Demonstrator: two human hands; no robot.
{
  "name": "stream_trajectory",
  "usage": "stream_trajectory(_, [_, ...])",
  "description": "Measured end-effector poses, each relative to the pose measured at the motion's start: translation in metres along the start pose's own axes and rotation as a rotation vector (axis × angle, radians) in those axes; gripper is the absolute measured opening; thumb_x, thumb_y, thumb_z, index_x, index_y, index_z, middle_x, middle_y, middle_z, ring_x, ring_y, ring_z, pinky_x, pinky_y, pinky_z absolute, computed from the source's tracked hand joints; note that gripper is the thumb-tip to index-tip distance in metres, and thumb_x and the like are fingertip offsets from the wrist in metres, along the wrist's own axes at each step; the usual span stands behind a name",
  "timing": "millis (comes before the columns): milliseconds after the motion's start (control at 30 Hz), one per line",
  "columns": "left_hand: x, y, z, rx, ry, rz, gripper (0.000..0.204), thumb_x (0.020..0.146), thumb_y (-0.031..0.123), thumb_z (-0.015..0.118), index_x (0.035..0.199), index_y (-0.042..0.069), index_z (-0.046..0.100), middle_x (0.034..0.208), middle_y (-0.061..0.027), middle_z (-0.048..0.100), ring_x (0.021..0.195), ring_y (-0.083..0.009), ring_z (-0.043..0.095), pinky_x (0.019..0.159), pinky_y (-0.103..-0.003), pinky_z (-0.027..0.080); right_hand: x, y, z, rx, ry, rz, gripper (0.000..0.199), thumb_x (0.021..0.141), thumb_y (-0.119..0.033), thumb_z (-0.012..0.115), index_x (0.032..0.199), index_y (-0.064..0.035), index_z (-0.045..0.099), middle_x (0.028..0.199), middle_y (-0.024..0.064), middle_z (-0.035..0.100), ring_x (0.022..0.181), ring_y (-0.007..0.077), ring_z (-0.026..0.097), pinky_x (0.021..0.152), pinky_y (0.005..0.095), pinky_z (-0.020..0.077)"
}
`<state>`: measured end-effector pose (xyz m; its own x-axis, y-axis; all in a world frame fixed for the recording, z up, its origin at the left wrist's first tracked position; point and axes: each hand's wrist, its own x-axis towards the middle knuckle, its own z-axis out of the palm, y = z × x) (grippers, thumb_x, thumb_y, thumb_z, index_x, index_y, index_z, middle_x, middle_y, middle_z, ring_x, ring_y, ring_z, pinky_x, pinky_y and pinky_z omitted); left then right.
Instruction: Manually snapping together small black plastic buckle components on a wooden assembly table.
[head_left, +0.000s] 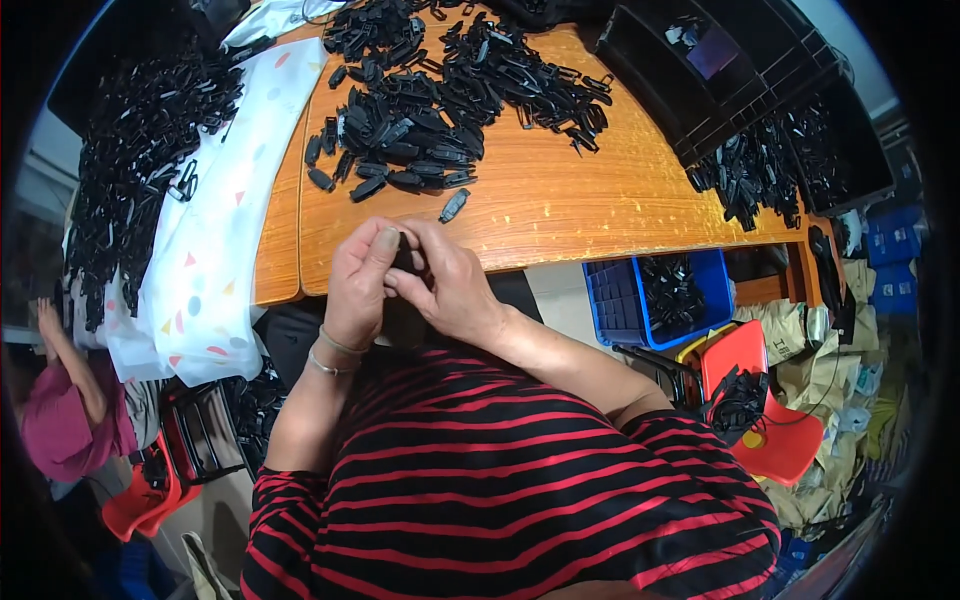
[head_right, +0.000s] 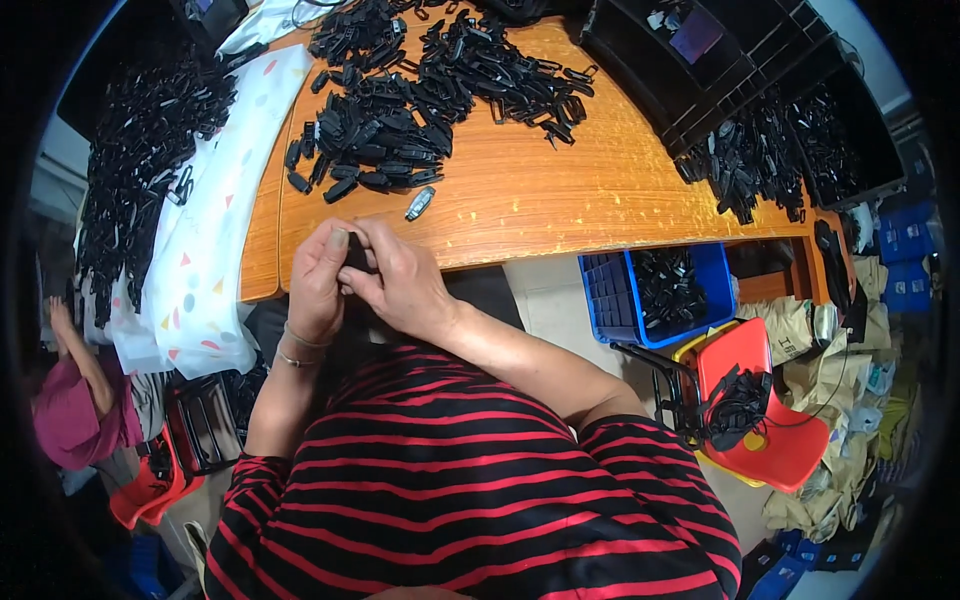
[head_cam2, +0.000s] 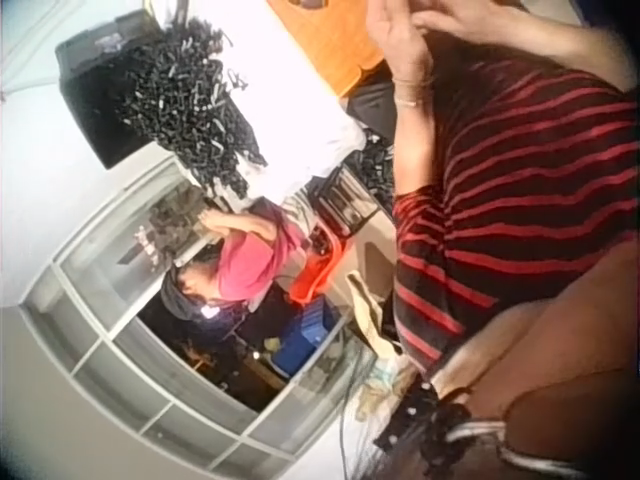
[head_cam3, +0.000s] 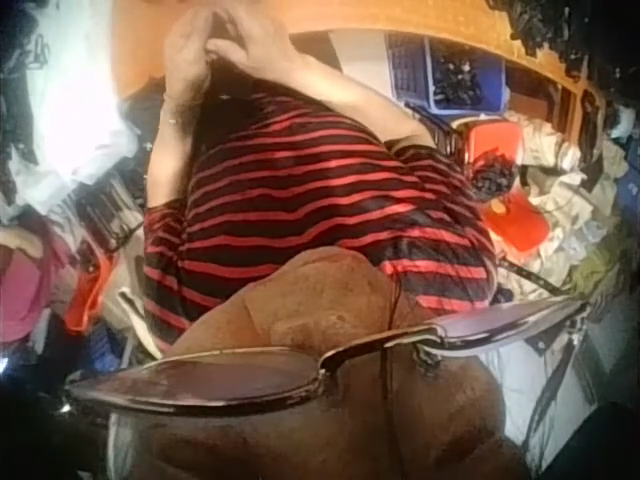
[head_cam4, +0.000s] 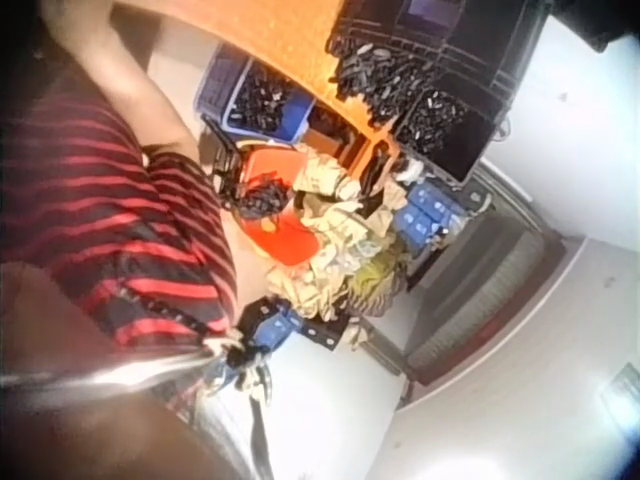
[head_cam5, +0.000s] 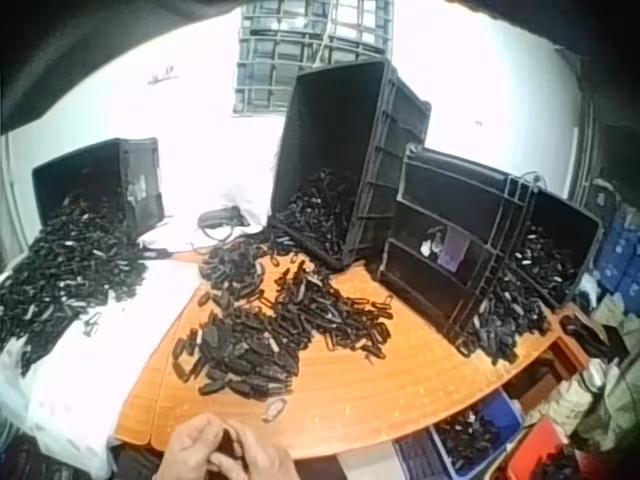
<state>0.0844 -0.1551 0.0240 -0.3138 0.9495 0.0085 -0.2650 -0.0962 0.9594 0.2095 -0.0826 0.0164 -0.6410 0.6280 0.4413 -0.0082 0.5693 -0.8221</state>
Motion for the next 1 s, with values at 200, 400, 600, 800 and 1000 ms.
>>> stream_trajectory(200, [-0.056, 0.034, -0.063, 0.584, 0.031, -0.333, 0.029, 0.101, 0.024, 0.046, 0.085, 0.004, 0.059, 0.07, 0.0004, 0.058, 0.057, -0.0055, 0.046, 0.052, -0.021, 0.035, 0.014, 0.044, -0.039, -0.158, -0.305, -0.002, 0.037, 0.082, -0.024, 0.074, 0.109, -0.0029, 0.06, 0.086, 0.0125, 0.064, 0.078, 0.0232, 0.063, 0.069, 0.0327, 0.0512])
stream_trajectory(400, [-0.171, 0.0, -0.166, 1.498, 0.336, -0.598, 0.024, 0.088, 0.025, 0.063, 0.089, 0.001, 0.066, 0.086, -0.0203, 0.066, 0.082, -0.0369, 0.064, 0.068, -0.043, 0.049, 0.079, 0.127, -0.172, -0.984, 0.277, 0.115, 0.034, 0.085, -0.034, 0.067, 0.106, -0.0065, 0.068, 0.108, 0.0187, 0.062, 0.102, 0.0339, 0.059, 0.087, 0.0439, 0.0481])
stream_trajectory(600, [-0.23, -0.089, -0.226, 1.461, 0.408, -0.32, 0.027, 0.079, 0.014, 0.072, 0.102, 0.0, 0.067, 0.087, -0.0174, 0.069, 0.086, -0.03, 0.068, 0.076, -0.038, 0.052, 0.111, 0.183, -0.176, -0.998, 0.225, 0.321, 0.048, 0.087, -0.043, 0.064, 0.123, -0.0117, 0.063, 0.131, 0.0175, 0.051, 0.12, 0.0352, 0.047, 0.1, 0.0462, 0.04])
stream_trajectory(800, [-0.141, 0.013, -0.146, 1.119, 0.251, -0.324, 0.023, 0.091, 0.017, 0.063, 0.079, -0.003, 0.061, 0.066, -0.0044, 0.06, 0.063, -0.0107, 0.051, 0.061, -0.029, 0.044, 0.085, 0.159, -0.14, -0.87, 0.156, 0.19, 0.042, 0.086, -0.036, 0.066, 0.117, -0.0077, 0.064, 0.121, 0.0179, 0.056, 0.113, 0.0363, 0.051, 0.094, 0.0466, 0.0419])
stream_trajectory(1000, [-0.03, 0.022, -0.058, 1.052, 0.1, 0.275, 0.012, 0.086, 0.011, 0.064, 0.092, 0.001, 0.063, 0.084, -0.0139, 0.063, 0.078, -0.0288, 0.064, 0.07, -0.034, 0.05, 0.057, 0.114, -0.101, -0.673, 0.054, 0.011, 0.034, 0.083, -0.021, 0.07, 0.111, -0.003, 0.065, 0.112, 0.0185, 0.059, 0.106, 0.0365, 0.054, 0.091, 0.0434, 0.0443])
